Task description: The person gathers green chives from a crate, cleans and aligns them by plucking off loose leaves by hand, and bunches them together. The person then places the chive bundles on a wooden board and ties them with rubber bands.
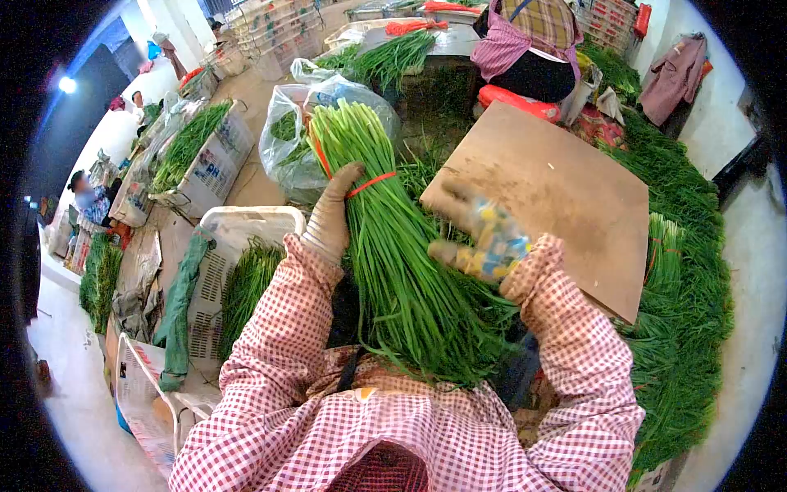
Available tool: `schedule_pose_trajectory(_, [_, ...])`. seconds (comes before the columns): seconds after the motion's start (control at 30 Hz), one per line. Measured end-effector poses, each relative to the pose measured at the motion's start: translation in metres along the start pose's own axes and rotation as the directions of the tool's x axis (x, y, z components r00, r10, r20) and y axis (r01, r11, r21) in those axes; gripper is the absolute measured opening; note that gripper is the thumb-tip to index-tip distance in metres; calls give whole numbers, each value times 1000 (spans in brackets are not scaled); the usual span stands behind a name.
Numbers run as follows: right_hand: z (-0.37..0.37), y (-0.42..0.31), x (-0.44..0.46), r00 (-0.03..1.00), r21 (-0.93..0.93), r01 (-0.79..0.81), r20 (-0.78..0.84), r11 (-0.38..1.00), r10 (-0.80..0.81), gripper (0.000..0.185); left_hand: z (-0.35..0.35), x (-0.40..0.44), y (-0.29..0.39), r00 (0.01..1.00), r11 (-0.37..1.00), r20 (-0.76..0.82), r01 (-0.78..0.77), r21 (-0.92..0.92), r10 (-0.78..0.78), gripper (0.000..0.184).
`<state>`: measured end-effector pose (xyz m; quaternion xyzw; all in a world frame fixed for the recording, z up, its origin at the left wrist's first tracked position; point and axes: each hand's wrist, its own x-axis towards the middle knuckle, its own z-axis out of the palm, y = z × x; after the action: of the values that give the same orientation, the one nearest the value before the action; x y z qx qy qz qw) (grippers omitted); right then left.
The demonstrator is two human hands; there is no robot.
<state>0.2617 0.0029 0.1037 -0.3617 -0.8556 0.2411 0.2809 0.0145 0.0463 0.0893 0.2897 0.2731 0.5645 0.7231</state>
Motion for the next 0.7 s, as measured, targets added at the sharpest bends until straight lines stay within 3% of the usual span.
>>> schedule_pose_trajectory(0.03, [-5, -8, 7, 997, 112, -5, -74, 994, 13, 63, 3, 0, -1, 1000, 999, -1, 24, -23, -24, 38])
schedule_pose_trajectory(0.1, [-13, -31, 22, 965, -280, 220, -80, 934, -251, 61, 8, 0, -7, 997, 994, 4, 83, -69, -83, 35])
schedule_pose_trajectory(0.13, [-3, -42, 32, 926, -387, 302, -97, 871, -364, 51, 3, 7, -12, 995, 993, 6, 96, -69, -96, 35])
schedule_pose_trajectory(0.17, [5, -41, 42, 930, -387, 291, -102, 875, -354, 51, -8, 18, -20, 999, 1000, -34, 17, 26, -16, 39])
schedule_pose_trajectory(0.23, [28, -22, 55, 825, -444, 521, 43, 729, -563, 36, -1, 15, -17, 996, 991, -64, -53, 127, 61, 43])
schedule_pose_trajectory(0.27, [42, -10, 53, 850, -324, 488, -37, 811, -526, 24, 13, 6, -7, 1000, 997, 0, -22, 71, 22, 41])
schedule_pose_trajectory(0.3, [42, -10, 51, 851, -320, 487, -36, 813, -525, 24, 24, -2, 2, 998, 1000, 62, 9, 14, -10, 38])
schedule_pose_trajectory(0.37, [37, -18, 44, 830, -341, 507, -53, 791, -555, 24, 13, 10, 19, 999, 997, -21, -27, -74, 25, 38])
schedule_pose_trajectory(0.47, [48, -17, -19, 900, -418, 433, 157, 799, -406, 19, -23, 37, 54, 970, 980, -159, -195, -41, 186, 40])
schedule_pose_trajectory(0.5, [50, -9, -30, 911, -223, 14, 405, 975, 79, 19, -38, 44, 64, 957, 973, -179, -231, 8, 229, 46])
schedule_pose_trajectory(0.57, [36, -12, -54, 934, -160, 294, 258, 942, -248, 18, -45, 42, 76, 935, 960, -220, -273, 59, 279, 44])
schedule_pose_trajectory(0.63, [15, -34, -35, 965, -156, 258, -12, 954, -263, 24, -50, 43, 80, 919, 959, -278, -253, 126, 279, 42])
schedule_pose_trajectory(0.67, [13, -41, -24, 931, -294, 307, -104, 905, -349, 36, -43, 39, 78, 914, 964, -308, -234, 126, 263, 40])
schedule_pose_trajectory(0.7, [8, -50, -8, 899, -294, 403, -51, 867, -435, 47, -41, 39, 74, 919, 966, -304, -222, 132, 252, 40])
